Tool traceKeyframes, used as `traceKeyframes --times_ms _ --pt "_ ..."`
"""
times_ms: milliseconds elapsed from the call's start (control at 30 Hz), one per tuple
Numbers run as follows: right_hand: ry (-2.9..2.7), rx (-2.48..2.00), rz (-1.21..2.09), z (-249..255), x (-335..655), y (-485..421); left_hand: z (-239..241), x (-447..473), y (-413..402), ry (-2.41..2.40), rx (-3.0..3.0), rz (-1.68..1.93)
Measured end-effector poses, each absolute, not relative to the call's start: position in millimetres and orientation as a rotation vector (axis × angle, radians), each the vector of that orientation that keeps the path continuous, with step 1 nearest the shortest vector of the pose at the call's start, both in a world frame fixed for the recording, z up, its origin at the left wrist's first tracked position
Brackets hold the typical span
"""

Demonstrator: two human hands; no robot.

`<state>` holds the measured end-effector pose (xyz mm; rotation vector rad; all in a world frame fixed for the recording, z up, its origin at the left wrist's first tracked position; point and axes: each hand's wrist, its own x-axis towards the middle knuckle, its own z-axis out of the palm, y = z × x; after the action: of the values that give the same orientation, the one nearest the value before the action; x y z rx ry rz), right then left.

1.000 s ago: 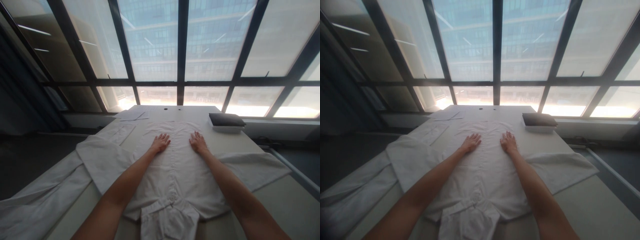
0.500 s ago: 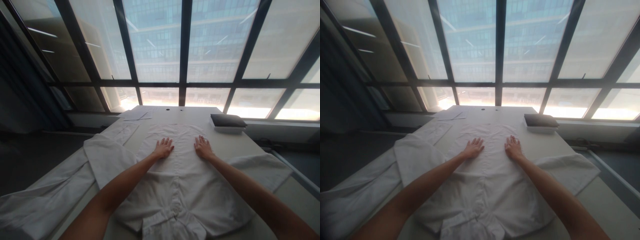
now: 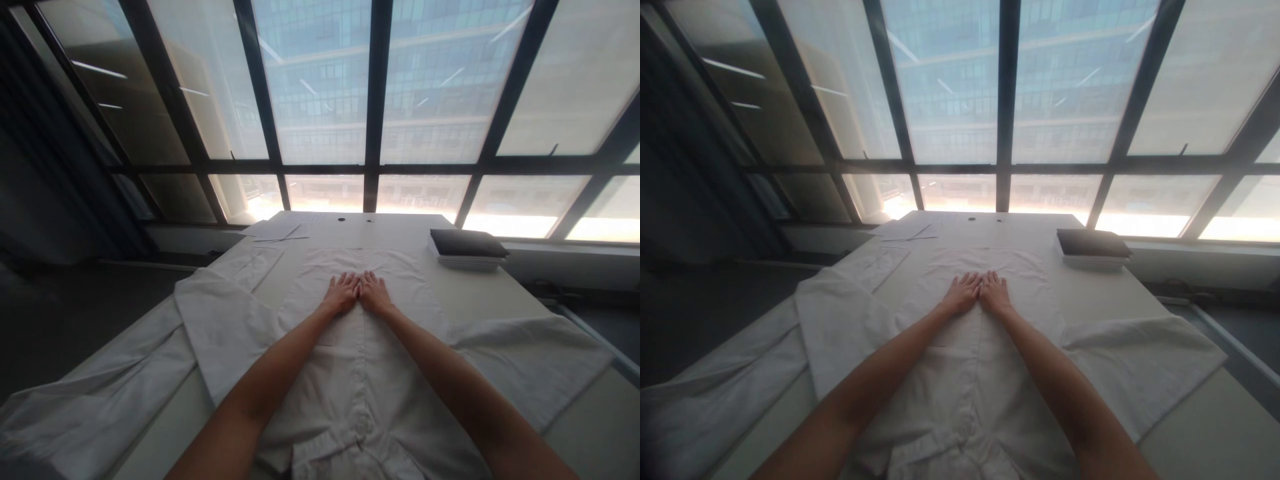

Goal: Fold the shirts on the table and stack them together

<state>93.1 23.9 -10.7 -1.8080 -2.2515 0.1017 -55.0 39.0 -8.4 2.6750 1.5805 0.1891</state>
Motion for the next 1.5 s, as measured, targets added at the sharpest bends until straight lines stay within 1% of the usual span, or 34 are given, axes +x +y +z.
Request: traceKeyframes --times_ms 133,367,533,700,867,933,1167,1267,1367,1500 --pt "-2.264 -1.844 0.092 -13 111 36 -9 -55 38 1.581 2.683 0.191" --pt "-2.077 -2.177 0.116 -11 180 64 -7 -55 37 1.62 2.647 0.155" --pt "-1.919 -2.306 0.025 -16 222 68 -2 -53 34 1.616 2.637 0.124" --pt "-1.885 -2.316 -0.02 -20 226 67 1 -45 33 1.626 2.628 0.068" --pt "-1.898 -2.324 -0.023 -22 225 68 -1 -45 56 1.373 2.723 0.032" --pt "-1.91 -2.328 -0.026 -22 225 68 -1 -58 71 1.431 2.689 0.002" --pt "-1.909 -2.343 -0.002 -20 225 67 10 -142 121 1.857 2.461 -0.052" --pt "-1.899 -2.328 -0.019 -20 223 66 15 -154 132 1.959 2.401 -0.069" --pt "-1.893 -2.33 -0.014 -20 223 66 16 -133 135 1.969 2.435 -0.03" --pt "-1.895 -2.341 -0.011 -19 223 67 10 -68 131 1.686 2.63 0.049"
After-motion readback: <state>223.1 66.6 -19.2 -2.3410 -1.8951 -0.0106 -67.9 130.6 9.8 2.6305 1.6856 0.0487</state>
